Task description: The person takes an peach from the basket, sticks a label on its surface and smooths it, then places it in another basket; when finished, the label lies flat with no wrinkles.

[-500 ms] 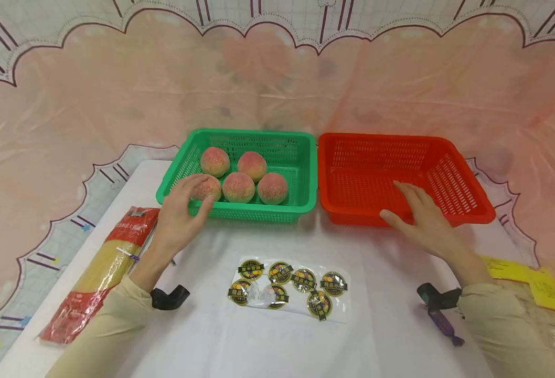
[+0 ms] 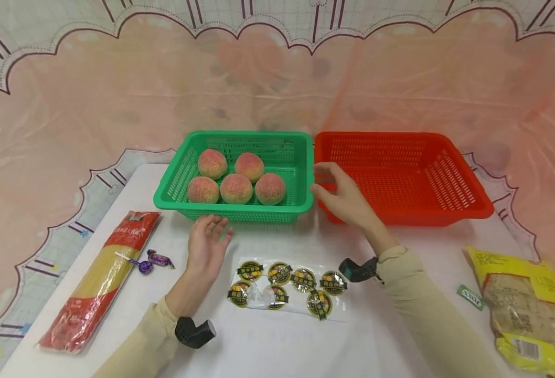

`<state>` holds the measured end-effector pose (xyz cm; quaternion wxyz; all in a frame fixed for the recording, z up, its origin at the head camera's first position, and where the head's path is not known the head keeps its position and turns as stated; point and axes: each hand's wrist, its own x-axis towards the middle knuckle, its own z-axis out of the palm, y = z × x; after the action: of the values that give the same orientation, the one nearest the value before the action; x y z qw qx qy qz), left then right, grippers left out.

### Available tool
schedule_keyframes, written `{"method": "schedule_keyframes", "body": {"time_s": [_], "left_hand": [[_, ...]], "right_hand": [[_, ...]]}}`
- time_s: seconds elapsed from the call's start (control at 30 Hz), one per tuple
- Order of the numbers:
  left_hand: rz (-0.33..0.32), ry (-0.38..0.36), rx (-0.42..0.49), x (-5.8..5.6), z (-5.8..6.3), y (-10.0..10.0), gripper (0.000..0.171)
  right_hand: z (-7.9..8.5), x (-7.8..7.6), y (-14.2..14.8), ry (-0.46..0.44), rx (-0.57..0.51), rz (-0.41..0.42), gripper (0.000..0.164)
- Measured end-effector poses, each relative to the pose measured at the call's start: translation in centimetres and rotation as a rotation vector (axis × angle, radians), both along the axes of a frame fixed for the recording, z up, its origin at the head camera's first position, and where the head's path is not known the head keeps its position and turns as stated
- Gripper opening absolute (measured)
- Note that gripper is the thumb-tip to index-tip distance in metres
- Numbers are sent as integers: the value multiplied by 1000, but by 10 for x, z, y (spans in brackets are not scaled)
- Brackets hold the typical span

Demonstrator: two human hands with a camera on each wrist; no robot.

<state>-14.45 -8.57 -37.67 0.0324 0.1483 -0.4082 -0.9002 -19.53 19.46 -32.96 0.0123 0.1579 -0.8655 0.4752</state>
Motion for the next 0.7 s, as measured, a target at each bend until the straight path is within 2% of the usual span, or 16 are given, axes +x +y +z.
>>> {"method": "schedule_keyframes", "body": {"time_s": [0.07, 0.13, 0.37, 0.5, 0.7], "left_hand": [[18, 19, 78, -3, 1, 4, 15], [33, 40, 112, -5, 2, 7, 12], [89, 60, 162, -10, 6, 11, 9], [92, 58, 185, -11, 5, 13, 11], [80, 57, 196, -10, 4, 12, 12]], "right_hand": [[2, -4, -19, -39, -64, -6, 46], [4, -8, -36, -95, -116, -28, 45], [3, -34, -85, -361, -229, -133, 48], [-4, -51, -99, -485, -201, -194, 54], [-18, -66, -109, -711, -260, -184, 61]]}}
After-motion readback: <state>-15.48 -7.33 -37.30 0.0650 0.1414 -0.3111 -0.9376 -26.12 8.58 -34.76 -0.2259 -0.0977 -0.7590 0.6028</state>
